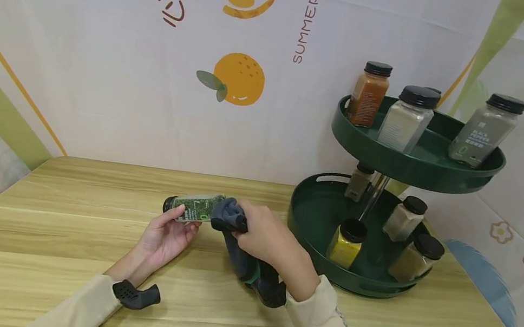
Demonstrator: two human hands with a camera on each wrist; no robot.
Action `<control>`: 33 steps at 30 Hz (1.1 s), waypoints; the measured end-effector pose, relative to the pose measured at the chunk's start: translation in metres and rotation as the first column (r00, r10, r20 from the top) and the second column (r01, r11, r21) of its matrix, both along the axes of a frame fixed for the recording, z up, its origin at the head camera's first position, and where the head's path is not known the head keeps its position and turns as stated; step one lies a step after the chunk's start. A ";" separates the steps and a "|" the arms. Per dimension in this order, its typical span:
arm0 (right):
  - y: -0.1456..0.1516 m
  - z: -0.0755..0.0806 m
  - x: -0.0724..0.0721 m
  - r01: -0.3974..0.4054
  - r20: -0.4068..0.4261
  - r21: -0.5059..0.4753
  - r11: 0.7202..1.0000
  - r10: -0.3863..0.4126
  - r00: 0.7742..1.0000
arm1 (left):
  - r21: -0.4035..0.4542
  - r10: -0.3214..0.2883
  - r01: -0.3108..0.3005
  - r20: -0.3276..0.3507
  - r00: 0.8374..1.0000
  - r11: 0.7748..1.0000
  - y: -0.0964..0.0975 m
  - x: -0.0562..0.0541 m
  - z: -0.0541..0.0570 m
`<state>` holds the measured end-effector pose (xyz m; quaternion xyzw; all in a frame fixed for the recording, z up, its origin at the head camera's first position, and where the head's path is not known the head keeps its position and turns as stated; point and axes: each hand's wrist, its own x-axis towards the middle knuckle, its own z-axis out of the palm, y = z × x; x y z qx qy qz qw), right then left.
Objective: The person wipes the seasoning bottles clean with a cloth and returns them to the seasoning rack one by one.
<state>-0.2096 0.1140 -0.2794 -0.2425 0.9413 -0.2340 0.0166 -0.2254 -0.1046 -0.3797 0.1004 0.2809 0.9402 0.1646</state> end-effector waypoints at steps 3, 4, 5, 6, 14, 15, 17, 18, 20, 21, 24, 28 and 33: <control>0.001 0.001 0.002 0.031 -0.033 0.065 0.997 -0.029 0.999 | -0.015 0.047 -0.047 0.015 0.999 0.999 0.000 -0.001 0.001; 0.001 0.001 0.002 0.047 -0.047 0.085 0.995 -0.043 0.998 | -0.027 0.067 -0.067 0.019 0.998 0.997 0.001 -0.001 0.002; 0.001 0.001 0.003 0.066 -0.062 0.102 0.993 -0.060 0.996 | -0.049 0.090 -0.089 0.018 0.996 0.995 0.001 -0.001 0.003; 0.001 0.001 0.003 0.089 -0.077 0.115 0.989 -0.080 0.994 | -0.075 0.116 -0.114 0.017 0.993 0.991 0.001 -0.002 0.004; -0.009 -0.014 -0.001 0.296 -0.163 0.076 0.952 -0.281 0.946 | -0.365 0.311 -0.342 -0.141 0.940 0.866 -0.008 -0.004 0.024; -0.010 -0.015 -0.001 0.299 -0.156 0.058 0.953 -0.287 0.945 | -0.399 0.314 -0.353 -0.160 0.936 0.847 -0.009 -0.004 0.027; -0.013 -0.019 -0.002 0.269 -0.110 0.033 0.962 -0.264 0.958 | -0.460 0.312 -0.365 -0.190 0.931 0.810 -0.012 -0.004 0.032; -0.014 -0.020 -0.002 0.240 -0.073 0.026 0.970 -0.237 0.969 | -0.491 0.312 -0.369 -0.196 0.929 0.789 -0.013 -0.004 0.035; -0.017 -0.022 -0.001 0.149 0.008 0.045 0.988 -0.150 0.989 | -0.543 0.322 -0.382 -0.206 0.924 0.748 -0.014 -0.004 0.040; -0.018 -0.022 -0.001 0.095 0.052 0.073 0.993 -0.099 0.994 | -0.572 0.328 -0.394 -0.221 0.919 0.720 -0.014 -0.004 0.043; -0.020 -0.022 0.001 -0.077 0.162 0.172 0.982 0.049 0.986 | -0.671 0.331 -0.433 -0.284 0.900 0.601 -0.015 -0.003 0.050; -0.018 -0.021 0.001 -0.232 0.228 0.164 0.959 0.192 0.955 | -0.777 0.284 -0.476 -0.387 0.877 0.412 -0.018 -0.002 0.057; -0.006 -0.016 -0.005 -0.157 0.111 0.073 0.985 0.149 0.983 | -0.783 0.312 -0.449 -0.338 0.888 0.431 -0.020 -0.002 0.060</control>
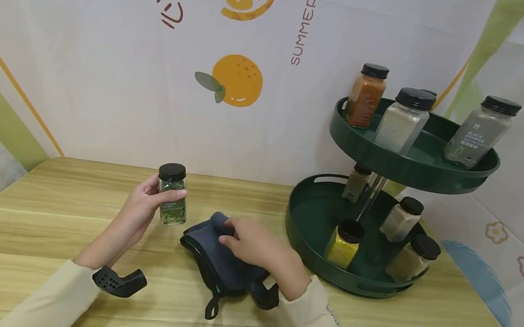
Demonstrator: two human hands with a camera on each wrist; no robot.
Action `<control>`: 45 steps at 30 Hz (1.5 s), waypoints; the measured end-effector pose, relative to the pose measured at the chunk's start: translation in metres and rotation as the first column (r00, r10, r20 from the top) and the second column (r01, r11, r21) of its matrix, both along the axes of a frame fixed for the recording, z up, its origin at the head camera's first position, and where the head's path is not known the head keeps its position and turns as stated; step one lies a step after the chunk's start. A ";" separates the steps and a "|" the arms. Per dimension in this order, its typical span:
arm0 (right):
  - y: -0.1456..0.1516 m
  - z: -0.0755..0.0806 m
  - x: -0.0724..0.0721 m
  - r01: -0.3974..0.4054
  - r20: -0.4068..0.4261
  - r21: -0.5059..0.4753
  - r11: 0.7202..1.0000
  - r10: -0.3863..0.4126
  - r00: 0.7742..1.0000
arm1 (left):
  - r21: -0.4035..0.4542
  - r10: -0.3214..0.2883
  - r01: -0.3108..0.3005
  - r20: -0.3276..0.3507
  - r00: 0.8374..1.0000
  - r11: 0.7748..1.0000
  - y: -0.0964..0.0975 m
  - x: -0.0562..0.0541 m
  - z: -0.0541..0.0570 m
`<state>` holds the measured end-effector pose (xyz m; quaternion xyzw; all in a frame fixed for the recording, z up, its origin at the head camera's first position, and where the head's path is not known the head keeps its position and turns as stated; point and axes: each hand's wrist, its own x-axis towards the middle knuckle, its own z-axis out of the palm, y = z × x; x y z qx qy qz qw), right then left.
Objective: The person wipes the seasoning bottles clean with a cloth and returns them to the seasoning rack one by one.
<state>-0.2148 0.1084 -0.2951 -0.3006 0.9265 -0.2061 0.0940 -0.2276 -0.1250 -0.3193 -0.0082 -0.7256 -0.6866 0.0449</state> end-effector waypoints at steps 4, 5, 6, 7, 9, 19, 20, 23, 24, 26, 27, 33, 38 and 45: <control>0.015 0.006 -0.006 0.243 -0.173 0.059 0.968 -0.230 0.958 | -0.004 0.022 -0.022 0.013 1.000 1.000 0.001 -0.001 0.001; 0.019 0.007 -0.008 0.300 -0.211 0.080 0.950 -0.278 0.937 | -0.011 0.025 -0.025 0.013 1.000 1.000 0.002 -0.001 0.002; 0.022 0.007 -0.009 0.350 -0.231 0.102 0.931 -0.320 0.919 | -0.012 0.027 -0.027 0.010 1.000 1.000 0.002 -0.001 0.003; 0.025 0.008 -0.010 0.389 -0.246 0.120 0.914 -0.352 0.903 | -0.015 0.029 -0.029 0.005 1.000 0.999 0.003 -0.001 0.003; 0.030 0.008 -0.012 0.437 -0.253 0.162 0.885 -0.391 0.885 | -0.024 0.033 -0.033 -0.005 0.999 0.999 0.006 -0.001 0.006; 0.041 0.004 -0.017 0.434 -0.238 0.288 0.854 -0.375 0.896 | 0.009 -0.049 0.050 -0.086 0.995 0.999 0.034 0.002 0.017; 0.042 0.005 -0.016 0.429 -0.228 0.296 0.854 -0.373 0.899 | 0.022 -0.069 0.072 -0.095 0.993 0.997 0.038 0.002 0.018; 0.045 0.008 -0.014 0.423 -0.193 0.314 0.850 -0.379 0.905 | 0.064 -0.125 0.134 -0.132 0.983 0.989 0.052 0.002 0.021; 0.046 0.009 -0.013 0.430 -0.177 0.324 0.843 -0.393 0.902 | 0.073 -0.139 0.151 -0.149 0.979 0.986 0.057 0.002 0.022; 0.047 0.013 -0.010 0.444 -0.157 0.365 0.819 -0.416 0.896 | 0.086 -0.162 0.180 -0.177 0.971 0.980 0.068 0.002 0.023; 0.047 0.016 -0.009 0.450 -0.146 0.393 0.802 -0.429 0.891 | 0.091 -0.172 0.192 -0.191 0.966 0.977 0.074 0.002 0.024; 0.049 0.028 -0.001 0.453 -0.114 0.513 0.729 -0.465 0.878 | 0.119 -0.196 0.227 -0.230 0.953 0.967 0.113 -0.002 0.025; 0.050 0.032 0.001 0.438 -0.090 0.467 0.768 -0.452 0.888 | 0.116 -0.171 0.212 -0.291 0.941 0.970 0.148 -0.006 0.026; 0.062 0.038 0.002 0.434 -0.039 0.493 0.754 -0.479 0.877 | 0.052 -0.207 0.239 -0.342 0.917 0.970 0.185 -0.019 0.008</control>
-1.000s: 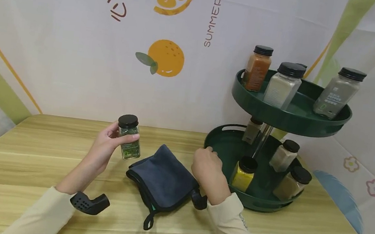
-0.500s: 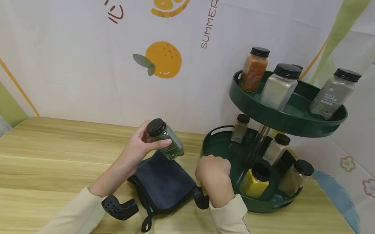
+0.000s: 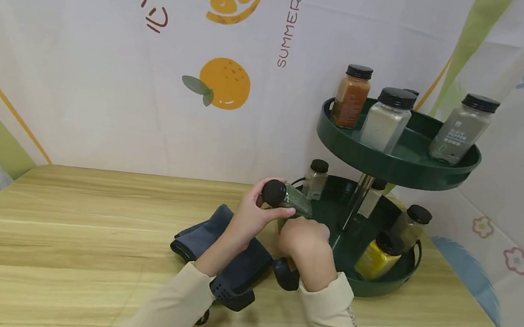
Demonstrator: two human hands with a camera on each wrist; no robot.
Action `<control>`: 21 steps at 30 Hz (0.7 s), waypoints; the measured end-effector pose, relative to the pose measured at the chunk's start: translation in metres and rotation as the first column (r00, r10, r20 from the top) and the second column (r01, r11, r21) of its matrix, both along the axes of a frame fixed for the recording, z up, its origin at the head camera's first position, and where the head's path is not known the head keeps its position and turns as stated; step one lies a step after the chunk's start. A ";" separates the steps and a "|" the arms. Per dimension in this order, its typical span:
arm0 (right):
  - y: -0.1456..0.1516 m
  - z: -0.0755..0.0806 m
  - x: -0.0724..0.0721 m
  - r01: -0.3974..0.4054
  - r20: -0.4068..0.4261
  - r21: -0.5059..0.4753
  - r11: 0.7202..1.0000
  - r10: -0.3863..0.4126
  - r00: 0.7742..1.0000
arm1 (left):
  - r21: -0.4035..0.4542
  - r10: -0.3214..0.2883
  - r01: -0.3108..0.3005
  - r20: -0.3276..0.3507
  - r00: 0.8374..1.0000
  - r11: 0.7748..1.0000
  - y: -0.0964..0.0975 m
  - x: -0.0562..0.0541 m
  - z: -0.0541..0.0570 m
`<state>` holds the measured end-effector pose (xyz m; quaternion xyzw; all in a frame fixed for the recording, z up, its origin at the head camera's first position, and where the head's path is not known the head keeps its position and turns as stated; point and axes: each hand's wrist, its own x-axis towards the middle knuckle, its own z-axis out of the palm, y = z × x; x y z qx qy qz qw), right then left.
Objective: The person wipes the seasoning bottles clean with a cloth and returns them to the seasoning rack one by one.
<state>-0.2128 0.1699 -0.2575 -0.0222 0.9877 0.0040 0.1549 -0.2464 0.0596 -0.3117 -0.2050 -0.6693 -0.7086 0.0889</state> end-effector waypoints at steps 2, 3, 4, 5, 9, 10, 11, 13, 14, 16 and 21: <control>0.005 0.002 -0.001 -0.008 0.019 0.001 1.000 0.008 1.000 | -0.055 0.002 -0.002 0.003 1.000 0.999 0.004 -0.003 -0.009; 0.008 0.003 -0.001 -0.012 0.026 -0.002 1.000 0.012 1.000 | -0.083 0.002 -0.002 0.003 1.000 0.997 0.006 -0.004 -0.013; 0.010 0.004 -0.001 -0.015 0.030 -0.004 1.000 0.016 0.999 | -0.108 0.002 -0.002 0.001 1.000 0.994 0.007 -0.005 -0.016; 0.012 0.005 -0.001 -0.021 0.031 -0.010 1.000 0.021 0.999 | -0.130 0.003 -0.003 -0.002 1.000 0.992 0.008 -0.004 -0.019; 0.016 0.007 -0.001 -0.048 0.018 -0.034 0.998 0.048 0.999 | -0.225 -0.003 -0.008 -0.046 0.999 0.974 0.010 -0.002 -0.026; 0.015 0.008 -0.001 -0.049 0.017 -0.041 0.998 0.049 0.999 | -0.242 -0.008 -0.004 -0.049 0.999 0.970 0.010 -0.001 -0.027; 0.014 0.008 -0.001 -0.053 0.015 -0.044 0.998 0.054 0.998 | -0.263 -0.010 -0.003 -0.049 0.999 0.965 0.011 0.000 -0.027; 0.013 0.008 0.000 -0.056 0.014 -0.042 0.998 0.057 0.998 | -0.324 0.003 -0.024 -0.067 0.998 0.946 0.011 0.001 -0.029; 0.013 0.008 0.000 -0.058 0.015 -0.040 0.997 0.059 0.998 | -0.354 0.012 -0.041 -0.082 0.997 0.934 0.011 0.002 -0.030; 0.012 0.008 0.000 -0.061 0.020 -0.037 0.997 0.062 0.998 | -0.392 0.042 -0.090 -0.129 0.991 0.916 0.011 0.003 -0.032; 0.012 0.008 -0.002 -0.091 0.014 -0.036 0.995 0.092 0.996 | -0.516 0.074 -0.215 -0.280 0.957 0.829 0.011 0.004 -0.034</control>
